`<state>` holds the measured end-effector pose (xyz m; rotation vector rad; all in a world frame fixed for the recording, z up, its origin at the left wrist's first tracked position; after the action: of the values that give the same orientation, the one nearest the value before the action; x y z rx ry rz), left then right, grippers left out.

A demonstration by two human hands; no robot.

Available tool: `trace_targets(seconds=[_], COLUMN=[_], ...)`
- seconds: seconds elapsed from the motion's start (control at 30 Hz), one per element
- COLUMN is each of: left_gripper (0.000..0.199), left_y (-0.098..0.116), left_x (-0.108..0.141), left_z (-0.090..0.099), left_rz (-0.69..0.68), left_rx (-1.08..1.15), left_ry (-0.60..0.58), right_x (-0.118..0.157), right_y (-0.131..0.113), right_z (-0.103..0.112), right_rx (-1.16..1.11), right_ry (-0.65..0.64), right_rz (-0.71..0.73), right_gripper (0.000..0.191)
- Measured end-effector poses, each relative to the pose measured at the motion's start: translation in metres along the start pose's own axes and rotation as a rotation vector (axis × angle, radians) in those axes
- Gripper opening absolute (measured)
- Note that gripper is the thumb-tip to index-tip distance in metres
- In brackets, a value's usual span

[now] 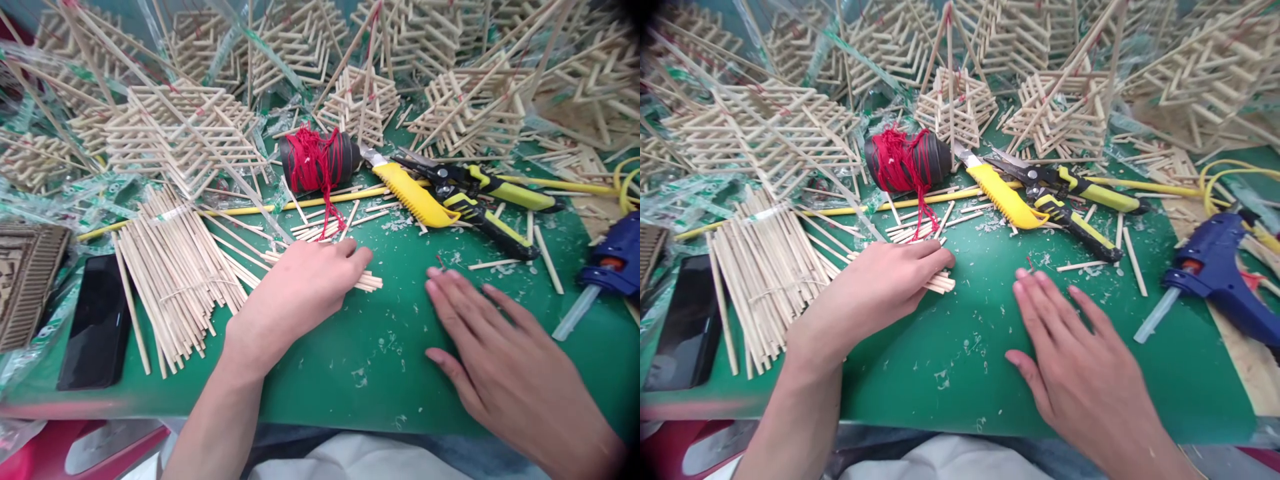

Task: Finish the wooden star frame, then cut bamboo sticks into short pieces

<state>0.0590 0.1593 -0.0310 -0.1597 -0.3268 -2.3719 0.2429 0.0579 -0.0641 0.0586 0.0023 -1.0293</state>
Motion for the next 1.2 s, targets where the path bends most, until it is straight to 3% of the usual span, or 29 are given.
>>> trace_targets(seconds=[0.1,0.2,0.37,0.53,0.8,0.93,1.03,1.1,1.2], left_gripper=[0.025,0.026,0.024,0.025,0.024,0.023,0.023,0.023,0.022], left_y=[0.000,0.002,0.002,0.002,0.000,0.000,0.000,0.000,-0.001], left_x=[0.002,0.003,0.001,-0.001,0.001,0.002,0.003,0.003,0.003], left_z=[0.001,0.002,0.002,0.001,0.000,0.000,0.000,0.000,0.000], left_rz=[0.000,-0.012,-0.010,-0.003,-0.005,-0.005,-0.011,-0.013,-0.009], left_rx=[-0.016,-0.025,-0.033,-0.023,-0.026,-0.033,-0.034,-0.036,-0.031], left_ry=[0.010,0.021,-0.004,-0.026,-0.005,0.009,0.024,0.032,0.030], right_x=[0.009,0.016,0.010,-0.008,-0.020,-0.014,-0.008,-0.006,-0.012], right_y=[0.009,0.012,0.018,0.023,0.015,0.019,0.032,0.040,0.030], right_z=[0.004,0.010,0.010,0.008,0.003,-0.001,0.009,0.018,0.027], right_rx=[0.029,-0.045,-0.265,-0.286,-0.243,-0.245,-0.189,-0.104,-0.117], right_ry=[0.025,0.143,0.232,0.211,0.197,0.179,0.256,0.294,0.303], right_rz=[-0.110,-0.133,-0.256,-0.198,-0.067,-0.143,-0.278,-0.386,-0.338], right_gripper=[0.066,0.063,0.034,0.014,0.017,0.015,0.010,0.016,0.031])
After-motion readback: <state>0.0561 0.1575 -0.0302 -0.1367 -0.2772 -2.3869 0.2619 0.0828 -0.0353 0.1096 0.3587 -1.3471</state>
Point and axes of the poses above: each hand's wrist, its own x-axis away from the middle knuckle, its own z-axis out of the back of the hand, y = z × x, the point moved 5 cm from there along -x, towards the middle knuckle, and after that the axes turned 8 degrees about x, right-handed, at the moved point
